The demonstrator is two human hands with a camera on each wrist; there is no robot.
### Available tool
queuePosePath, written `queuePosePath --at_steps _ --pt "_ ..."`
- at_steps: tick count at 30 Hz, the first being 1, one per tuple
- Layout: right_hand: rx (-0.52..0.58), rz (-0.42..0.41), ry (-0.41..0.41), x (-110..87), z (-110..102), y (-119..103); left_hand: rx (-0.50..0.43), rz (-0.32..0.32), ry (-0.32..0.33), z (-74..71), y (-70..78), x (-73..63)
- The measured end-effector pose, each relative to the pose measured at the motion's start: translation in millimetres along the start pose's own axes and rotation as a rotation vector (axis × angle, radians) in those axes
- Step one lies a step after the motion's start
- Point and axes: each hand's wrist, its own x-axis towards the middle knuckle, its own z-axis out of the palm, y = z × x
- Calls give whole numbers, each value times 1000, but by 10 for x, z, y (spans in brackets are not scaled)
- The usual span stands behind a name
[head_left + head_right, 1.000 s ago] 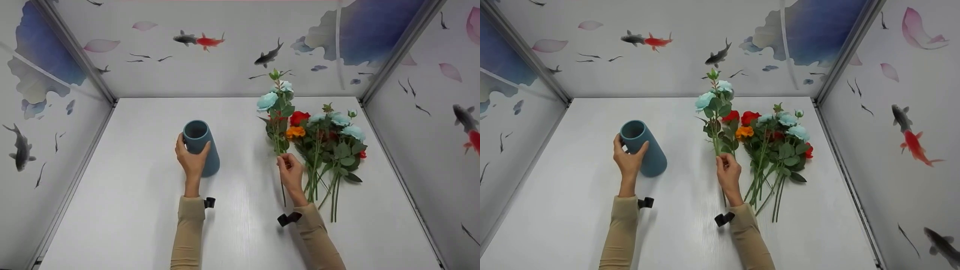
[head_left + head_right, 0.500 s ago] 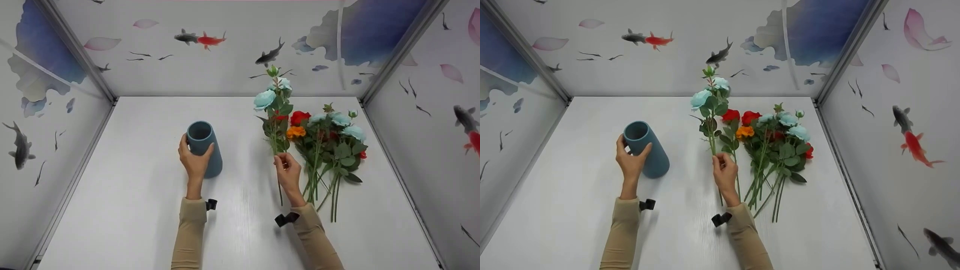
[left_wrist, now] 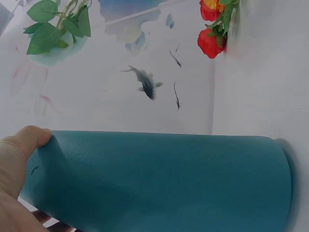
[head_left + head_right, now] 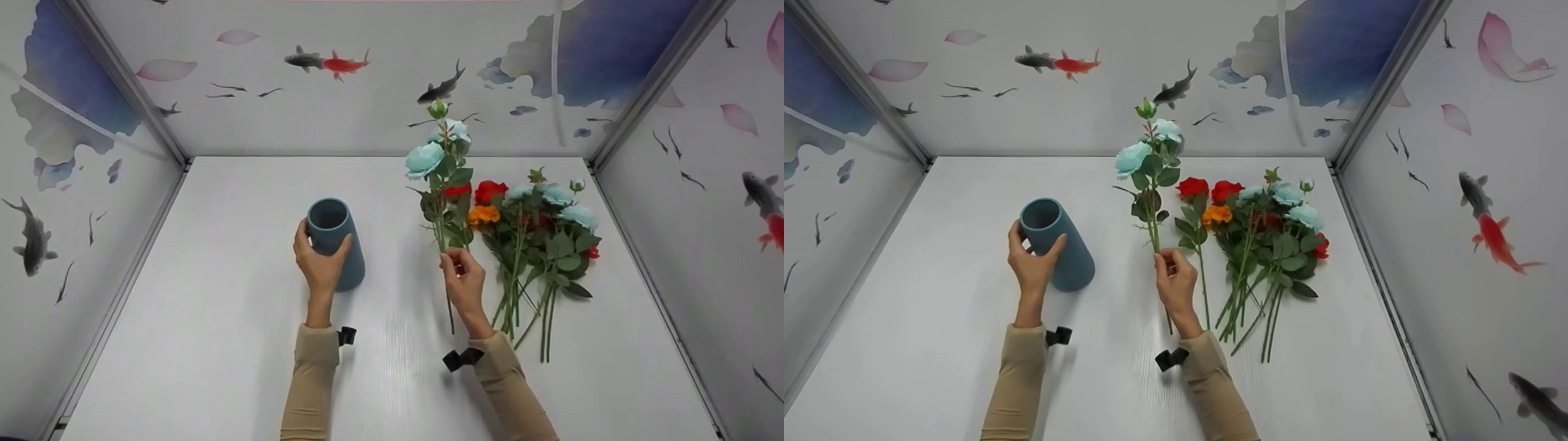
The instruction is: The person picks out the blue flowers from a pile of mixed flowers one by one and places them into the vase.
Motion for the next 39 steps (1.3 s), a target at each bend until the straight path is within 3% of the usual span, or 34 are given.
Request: queuePosePath --at_steps 11,30,33,39 --pt "30 31 -28 -8 23 -47 13 22 9 2 -10 2" --pt "43 -30 -18 -16 115 -116 -39 37 -16 -11 21 -76" --pt "51 -26 -19 -15 123 -139 -67 77 37 -28 38 -105" --pt "46 -16 -7 -3 126 -164 -93 246 230 -67 236 -159"
